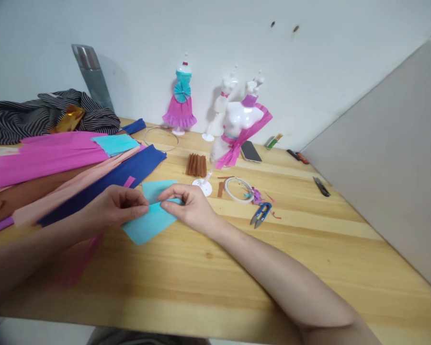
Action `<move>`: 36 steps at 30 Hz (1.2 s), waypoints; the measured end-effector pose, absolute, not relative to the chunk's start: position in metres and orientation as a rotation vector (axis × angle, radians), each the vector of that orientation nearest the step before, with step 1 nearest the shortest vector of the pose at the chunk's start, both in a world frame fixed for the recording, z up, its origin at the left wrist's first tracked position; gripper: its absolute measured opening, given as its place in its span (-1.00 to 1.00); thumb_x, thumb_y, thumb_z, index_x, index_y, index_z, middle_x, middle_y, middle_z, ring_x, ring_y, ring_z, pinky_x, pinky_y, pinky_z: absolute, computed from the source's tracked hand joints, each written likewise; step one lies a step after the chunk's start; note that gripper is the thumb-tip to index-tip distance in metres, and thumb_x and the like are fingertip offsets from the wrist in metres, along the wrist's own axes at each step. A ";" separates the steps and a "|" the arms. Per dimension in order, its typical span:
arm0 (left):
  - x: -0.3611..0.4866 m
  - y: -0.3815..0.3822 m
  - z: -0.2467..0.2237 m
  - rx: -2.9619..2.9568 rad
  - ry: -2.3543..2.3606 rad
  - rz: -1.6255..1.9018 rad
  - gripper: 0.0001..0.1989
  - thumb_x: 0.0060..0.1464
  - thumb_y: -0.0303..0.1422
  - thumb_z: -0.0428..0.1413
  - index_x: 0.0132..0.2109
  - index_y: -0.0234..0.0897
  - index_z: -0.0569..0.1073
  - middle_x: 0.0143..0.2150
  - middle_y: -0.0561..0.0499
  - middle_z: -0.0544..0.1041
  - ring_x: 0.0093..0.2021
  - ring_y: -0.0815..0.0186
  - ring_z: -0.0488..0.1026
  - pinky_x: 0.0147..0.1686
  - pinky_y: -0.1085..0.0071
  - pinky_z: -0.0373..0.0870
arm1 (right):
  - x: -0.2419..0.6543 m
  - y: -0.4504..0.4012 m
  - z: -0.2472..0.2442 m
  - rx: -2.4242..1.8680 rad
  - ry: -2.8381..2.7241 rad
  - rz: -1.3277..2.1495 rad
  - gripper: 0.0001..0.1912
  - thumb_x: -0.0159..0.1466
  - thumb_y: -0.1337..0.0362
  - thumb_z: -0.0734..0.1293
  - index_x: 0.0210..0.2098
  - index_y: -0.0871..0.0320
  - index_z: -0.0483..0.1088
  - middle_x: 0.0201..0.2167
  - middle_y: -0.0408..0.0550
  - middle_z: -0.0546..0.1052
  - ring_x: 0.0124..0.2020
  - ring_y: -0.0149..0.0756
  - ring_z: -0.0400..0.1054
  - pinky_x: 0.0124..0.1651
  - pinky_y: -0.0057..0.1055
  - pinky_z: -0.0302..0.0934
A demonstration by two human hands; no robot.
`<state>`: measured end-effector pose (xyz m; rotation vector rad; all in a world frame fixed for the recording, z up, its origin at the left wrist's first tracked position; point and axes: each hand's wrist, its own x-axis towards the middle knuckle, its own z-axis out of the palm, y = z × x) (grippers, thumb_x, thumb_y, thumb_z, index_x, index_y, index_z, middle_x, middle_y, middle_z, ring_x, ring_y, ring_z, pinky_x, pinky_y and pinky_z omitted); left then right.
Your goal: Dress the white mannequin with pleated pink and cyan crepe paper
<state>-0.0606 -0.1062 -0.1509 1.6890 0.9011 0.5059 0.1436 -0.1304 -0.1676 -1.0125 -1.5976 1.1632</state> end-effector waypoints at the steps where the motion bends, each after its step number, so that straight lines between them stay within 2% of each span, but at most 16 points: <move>1: -0.061 -0.105 -0.150 1.691 0.896 0.497 -0.78 -0.08 -0.24 0.16 -0.44 -0.35 0.46 -0.67 0.19 0.20 -0.64 0.52 0.09 -0.64 0.57 -0.03 | 0.143 -0.130 -0.168 -1.021 -1.602 1.134 -0.82 0.05 0.18 0.46 -0.43 0.16 0.49 -0.54 -0.15 0.47 -0.52 -0.42 0.27 -0.46 -0.48 0.13; 5: -0.069 -0.093 -0.139 1.693 0.871 0.344 -0.81 -0.14 -0.28 0.20 -0.51 -0.35 0.46 -0.66 0.15 0.32 -0.62 0.48 0.24 -0.61 0.56 0.15 | 0.144 -0.130 -0.167 -1.022 -1.579 1.114 -0.87 0.05 0.23 0.45 -0.45 0.16 0.48 -0.54 -0.15 0.49 -0.53 -0.43 0.28 -0.47 -0.47 0.13; 8: -0.083 -0.081 -0.127 1.750 0.915 0.214 -0.85 -0.12 -0.32 0.19 -0.47 -0.33 0.49 -0.60 0.07 0.45 -0.56 0.39 0.39 -0.53 0.52 0.30 | 0.144 -0.130 -0.167 -1.040 -1.548 1.092 -0.88 0.05 0.24 0.45 -0.45 0.16 0.49 -0.56 -0.15 0.48 -0.55 -0.44 0.28 -0.49 -0.48 0.12; 12: -0.102 -0.066 -0.113 1.915 1.005 0.190 -0.90 -0.10 -0.35 0.17 -0.45 -0.30 0.53 -0.60 0.08 0.47 -0.56 0.39 0.40 -0.53 0.54 0.30 | 0.145 -0.128 -0.168 -1.039 -1.481 1.108 -0.87 0.03 0.23 0.46 -0.45 0.15 0.50 -0.56 -0.16 0.49 -0.55 -0.43 0.29 -0.49 -0.48 0.14; 16: -0.107 -0.061 -0.108 1.978 1.095 0.403 -0.82 -0.09 -0.24 0.17 -0.46 -0.28 0.53 -0.64 0.11 0.42 -0.59 0.40 0.35 -0.58 0.56 0.23 | 0.146 -0.126 -0.168 -1.036 -1.426 1.125 -0.87 0.01 0.24 0.46 -0.46 0.15 0.50 -0.57 -0.16 0.49 -0.56 -0.43 0.30 -0.50 -0.48 0.15; 20: -0.089 -0.077 -0.116 2.070 1.026 0.669 -0.73 0.00 -0.18 0.12 -0.32 -0.29 0.58 -0.40 0.03 0.56 -0.38 0.33 0.44 -0.39 0.49 0.32 | 0.145 -0.127 -0.168 -1.058 -1.438 1.104 -0.88 0.01 0.26 0.46 -0.45 0.15 0.50 -0.56 -0.16 0.50 -0.55 -0.43 0.31 -0.49 -0.48 0.16; 23: -0.072 -0.095 -0.129 1.890 1.026 0.671 -0.65 -0.09 -0.19 0.19 -0.17 -0.31 0.56 -0.26 -0.04 0.59 -0.32 0.27 0.47 -0.33 0.42 0.37 | 0.143 -0.129 -0.167 -1.057 -1.457 1.090 -0.89 0.02 0.28 0.44 -0.44 0.16 0.50 -0.54 -0.16 0.50 -0.54 -0.43 0.31 -0.48 -0.49 0.16; 25: -0.063 -0.103 -0.139 1.748 0.977 0.691 -0.57 -0.20 -0.22 0.27 -0.13 -0.32 0.55 -0.23 -0.06 0.59 -0.28 0.25 0.47 -0.28 0.39 0.39 | 0.142 -0.131 -0.167 -1.042 -1.469 1.097 -0.89 0.03 0.28 0.44 -0.43 0.15 0.49 -0.53 -0.15 0.51 -0.53 -0.43 0.32 -0.48 -0.49 0.16; 27: -0.057 -0.108 -0.147 1.594 0.910 0.691 -0.61 -0.22 -0.26 0.28 -0.18 -0.32 0.56 -0.29 -0.03 0.59 -0.32 0.28 0.47 -0.32 0.41 0.37 | 0.141 -0.132 -0.167 -1.034 -1.481 1.097 -0.89 0.04 0.29 0.43 -0.42 0.15 0.49 -0.52 -0.15 0.51 -0.52 -0.43 0.32 -0.47 -0.49 0.17; 31: -0.054 -0.110 -0.150 1.373 0.896 0.705 -0.75 -0.23 -0.35 0.26 -0.31 -0.34 0.55 -0.51 0.07 0.51 -0.50 0.41 0.39 -0.51 0.51 0.25 | 0.141 -0.134 -0.167 -1.015 -1.496 1.102 -0.88 0.06 0.27 0.43 -0.39 0.14 0.47 -0.53 -0.16 0.48 -0.53 -0.43 0.31 -0.48 -0.49 0.16; 36: -0.054 -0.110 -0.146 1.330 0.971 0.756 -0.77 -0.29 -0.42 0.25 -0.35 -0.36 0.55 -0.58 0.13 0.47 -0.57 0.47 0.33 -0.55 0.54 0.18 | 0.141 -0.134 -0.169 -0.980 -1.523 1.101 -0.87 0.09 0.25 0.42 -0.37 0.14 0.45 -0.53 -0.17 0.46 -0.53 -0.43 0.29 -0.48 -0.49 0.14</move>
